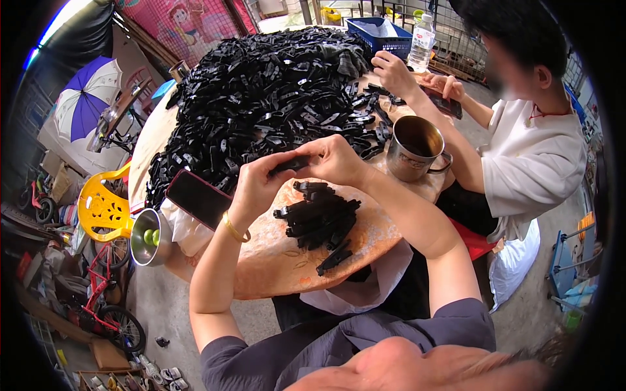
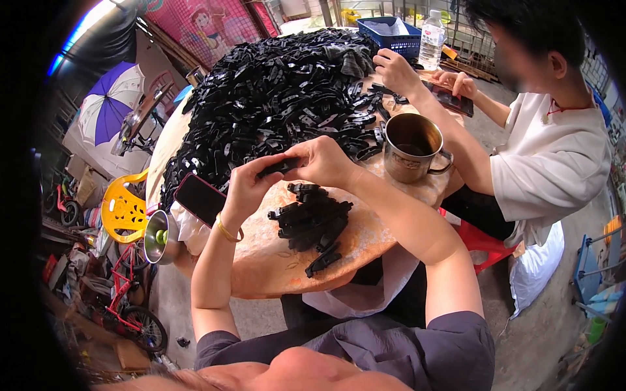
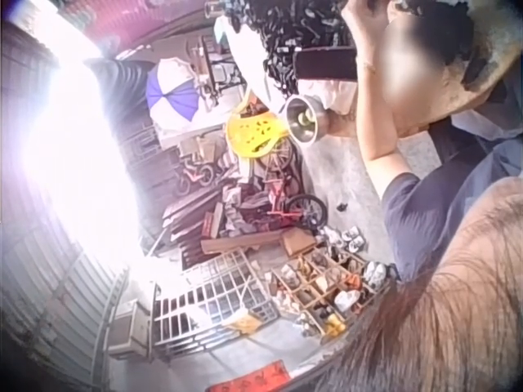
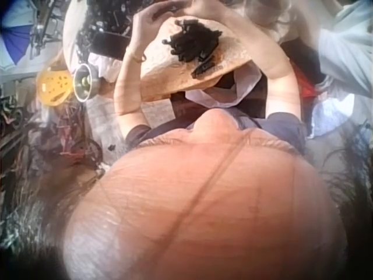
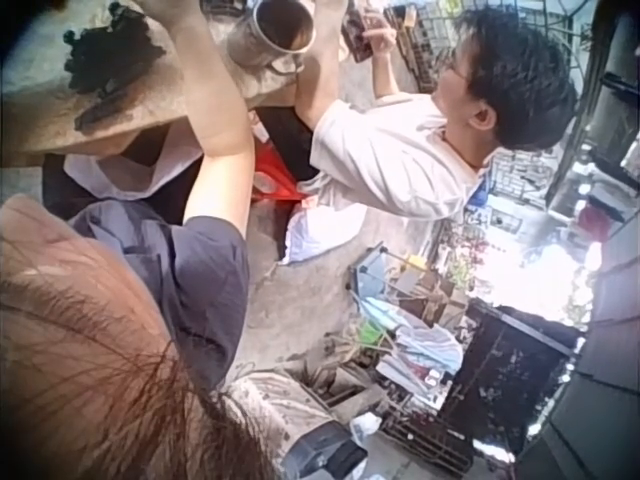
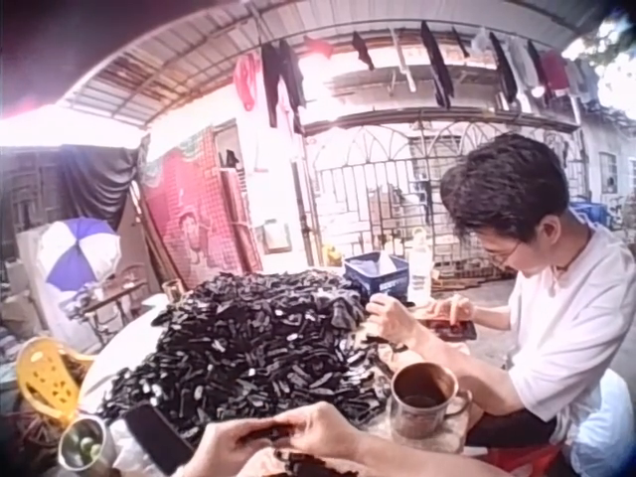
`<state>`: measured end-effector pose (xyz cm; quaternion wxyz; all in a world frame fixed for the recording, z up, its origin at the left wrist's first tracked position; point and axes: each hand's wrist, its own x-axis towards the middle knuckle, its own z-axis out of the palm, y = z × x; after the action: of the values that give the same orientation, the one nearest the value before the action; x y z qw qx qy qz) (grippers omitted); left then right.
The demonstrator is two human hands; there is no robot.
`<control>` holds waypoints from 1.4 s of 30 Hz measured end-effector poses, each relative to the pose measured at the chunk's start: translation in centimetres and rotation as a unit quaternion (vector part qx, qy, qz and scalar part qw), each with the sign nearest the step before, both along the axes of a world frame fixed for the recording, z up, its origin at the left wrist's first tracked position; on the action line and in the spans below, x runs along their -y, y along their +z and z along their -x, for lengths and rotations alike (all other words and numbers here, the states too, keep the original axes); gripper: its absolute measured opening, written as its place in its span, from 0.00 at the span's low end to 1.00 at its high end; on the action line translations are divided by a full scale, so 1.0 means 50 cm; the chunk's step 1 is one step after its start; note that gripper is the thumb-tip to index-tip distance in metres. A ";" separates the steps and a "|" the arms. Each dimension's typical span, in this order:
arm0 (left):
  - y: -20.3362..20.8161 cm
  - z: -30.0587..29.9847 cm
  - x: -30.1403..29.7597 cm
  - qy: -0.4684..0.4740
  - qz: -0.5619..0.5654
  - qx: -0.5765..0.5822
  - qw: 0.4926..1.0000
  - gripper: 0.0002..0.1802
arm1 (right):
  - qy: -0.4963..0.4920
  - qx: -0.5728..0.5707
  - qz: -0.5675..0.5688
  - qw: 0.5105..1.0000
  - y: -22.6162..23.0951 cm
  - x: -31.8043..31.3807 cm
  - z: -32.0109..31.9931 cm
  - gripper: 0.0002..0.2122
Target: The person assembles small black plastic components by hand at a table.
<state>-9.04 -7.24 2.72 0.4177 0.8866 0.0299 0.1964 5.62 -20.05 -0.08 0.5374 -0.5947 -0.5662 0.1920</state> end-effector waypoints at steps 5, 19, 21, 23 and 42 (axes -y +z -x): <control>0.019 0.013 -0.009 -0.068 0.190 -0.072 0.977 0.14 | -0.055 -0.103 -0.047 0.992 0.001 -0.009 -0.019 0.16; -0.017 -0.094 -0.114 0.116 -0.010 -0.011 0.993 0.11 | -0.273 0.378 0.074 0.882 -0.040 -0.011 -0.040 0.07; -0.022 -0.138 -0.147 0.153 -0.116 0.001 0.981 0.12 | -0.287 0.374 0.044 0.881 -0.050 -0.019 -0.050 0.06; -0.036 -0.171 -0.172 0.149 -0.255 0.061 0.954 0.14 | -0.309 0.375 -0.006 0.874 -0.049 -0.026 -0.048 0.08; -0.045 -0.168 -0.230 0.139 -0.415 0.020 0.899 0.13 | -0.234 0.246 -0.038 0.940 -0.030 -0.021 -0.057 0.15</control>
<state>-0.63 4.27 0.49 -0.0191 0.9622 0.0599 0.2649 8.45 -18.99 -1.57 0.4332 -0.7184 -0.5326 -0.1126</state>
